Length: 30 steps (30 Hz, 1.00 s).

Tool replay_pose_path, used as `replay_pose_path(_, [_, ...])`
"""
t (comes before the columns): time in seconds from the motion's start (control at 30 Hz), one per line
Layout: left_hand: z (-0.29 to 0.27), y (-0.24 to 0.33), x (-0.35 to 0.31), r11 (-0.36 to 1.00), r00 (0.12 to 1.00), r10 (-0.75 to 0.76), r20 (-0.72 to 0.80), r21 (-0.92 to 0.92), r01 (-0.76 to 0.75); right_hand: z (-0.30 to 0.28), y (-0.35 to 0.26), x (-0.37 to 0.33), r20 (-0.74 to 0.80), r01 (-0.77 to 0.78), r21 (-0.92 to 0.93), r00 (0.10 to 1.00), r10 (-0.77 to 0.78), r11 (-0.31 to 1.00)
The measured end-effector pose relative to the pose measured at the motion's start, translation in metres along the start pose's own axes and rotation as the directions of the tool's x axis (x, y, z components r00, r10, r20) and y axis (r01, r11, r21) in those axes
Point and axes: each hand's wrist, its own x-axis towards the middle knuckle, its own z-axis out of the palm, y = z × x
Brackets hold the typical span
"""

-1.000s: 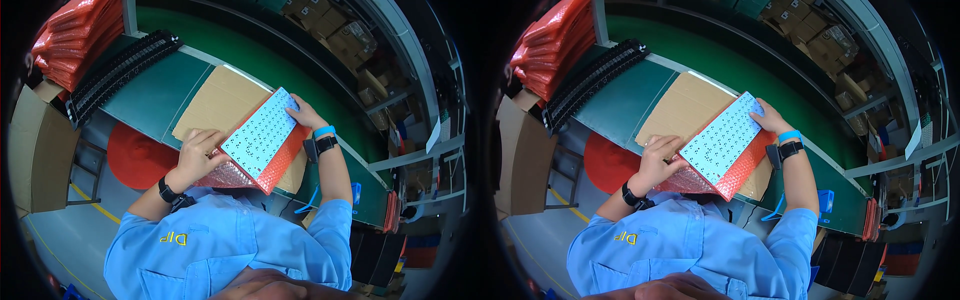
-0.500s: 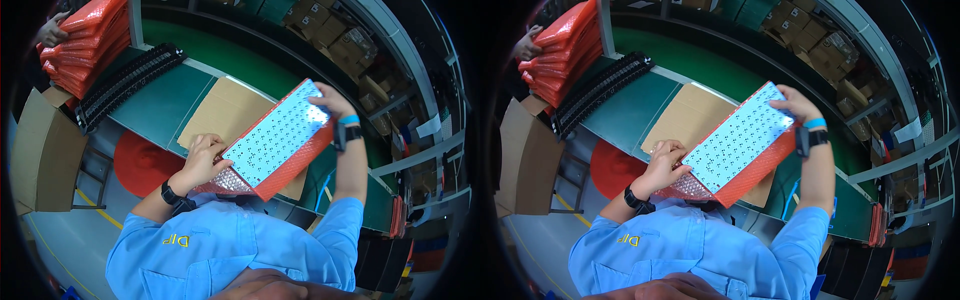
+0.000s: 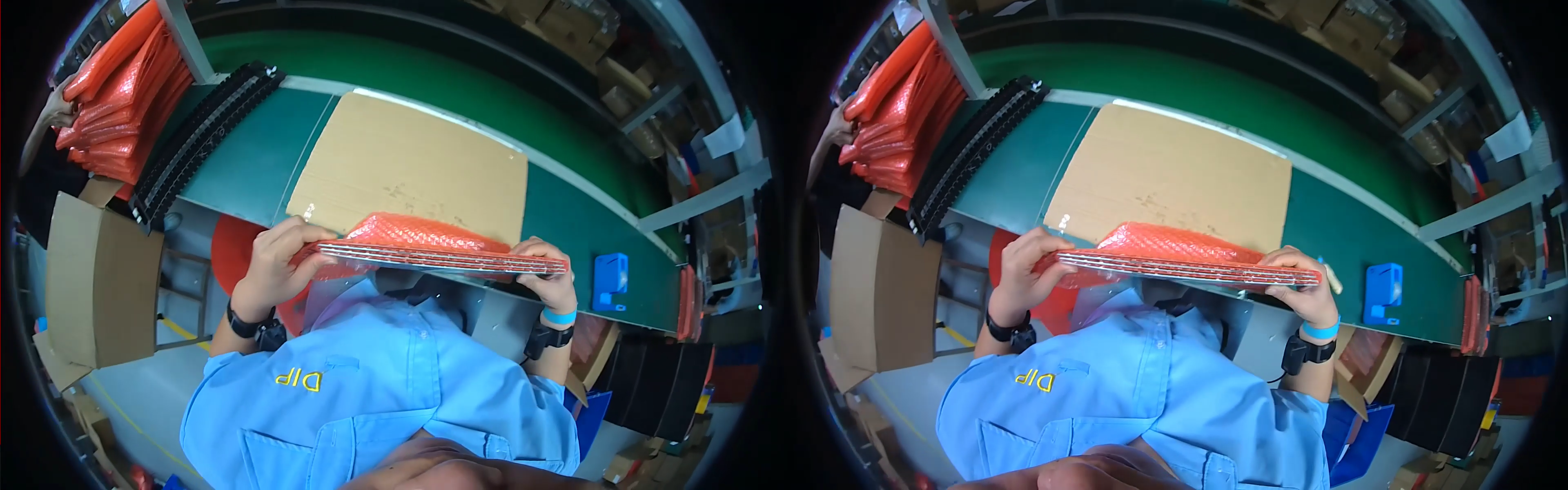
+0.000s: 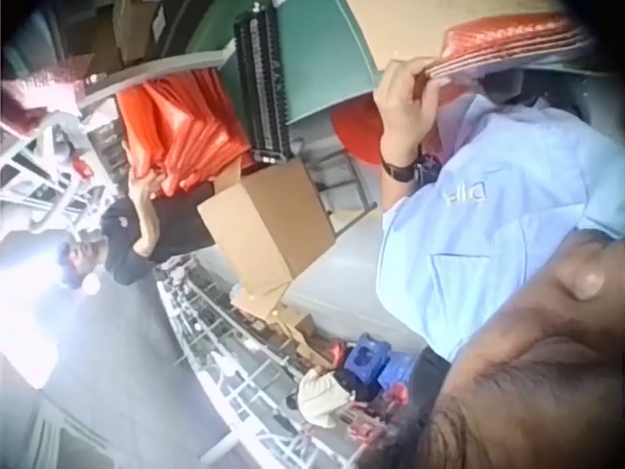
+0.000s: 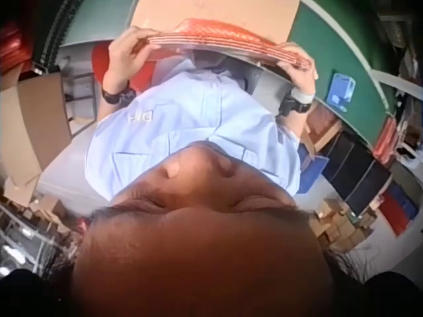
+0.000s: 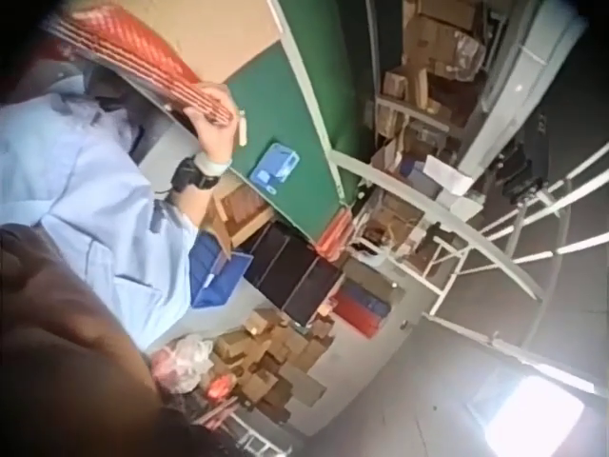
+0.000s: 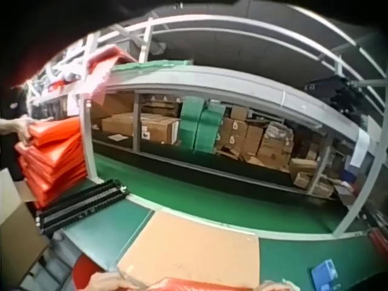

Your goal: The person wraps circuit boards in red bubble wrap sleeves by stacking them together and folding the wrap over the edges, repeating the process for multiple sets.

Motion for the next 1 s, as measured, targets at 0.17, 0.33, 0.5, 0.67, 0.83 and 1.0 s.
replay_pose_path(0.17, [0.012,-0.001,-0.016,0.998,0.998,-0.049,0.031,-0.041,0.050,0.012,0.039,-0.012,-0.021,0.223,0.040,0.975,-0.222,0.974])
replay_pose_path(0.33, [0.015,-0.001,-0.023,0.995,0.995,-0.097,-0.035,-0.043,0.095,0.016,0.033,-0.006,-0.007,0.163,0.013,0.987,-0.163,0.987])
replay_pose_path(0.5, [0.013,-0.008,-0.029,0.991,0.998,-0.060,-0.023,-0.117,0.057,0.017,0.017,-0.002,-0.002,0.211,-0.118,0.977,-0.213,0.970])
replay_pose_path(0.67, [0.004,-0.007,-0.019,0.953,0.959,-0.266,-0.098,-0.175,0.247,-0.006,-0.059,0.018,0.056,0.392,-0.315,0.917,-0.396,0.864])
replay_pose_path(0.83, [0.002,-0.008,-0.012,0.913,0.907,-0.408,-0.106,-0.070,0.403,-0.048,-0.142,0.027,0.066,0.486,-0.466,0.853,-0.518,0.740])
replay_pose_path(1.0, [-0.006,-0.042,-0.061,0.822,0.834,-0.531,-0.152,0.146,0.550,-0.110,-0.185,0.004,-0.370,0.057,-0.464,0.894,-0.253,0.884])
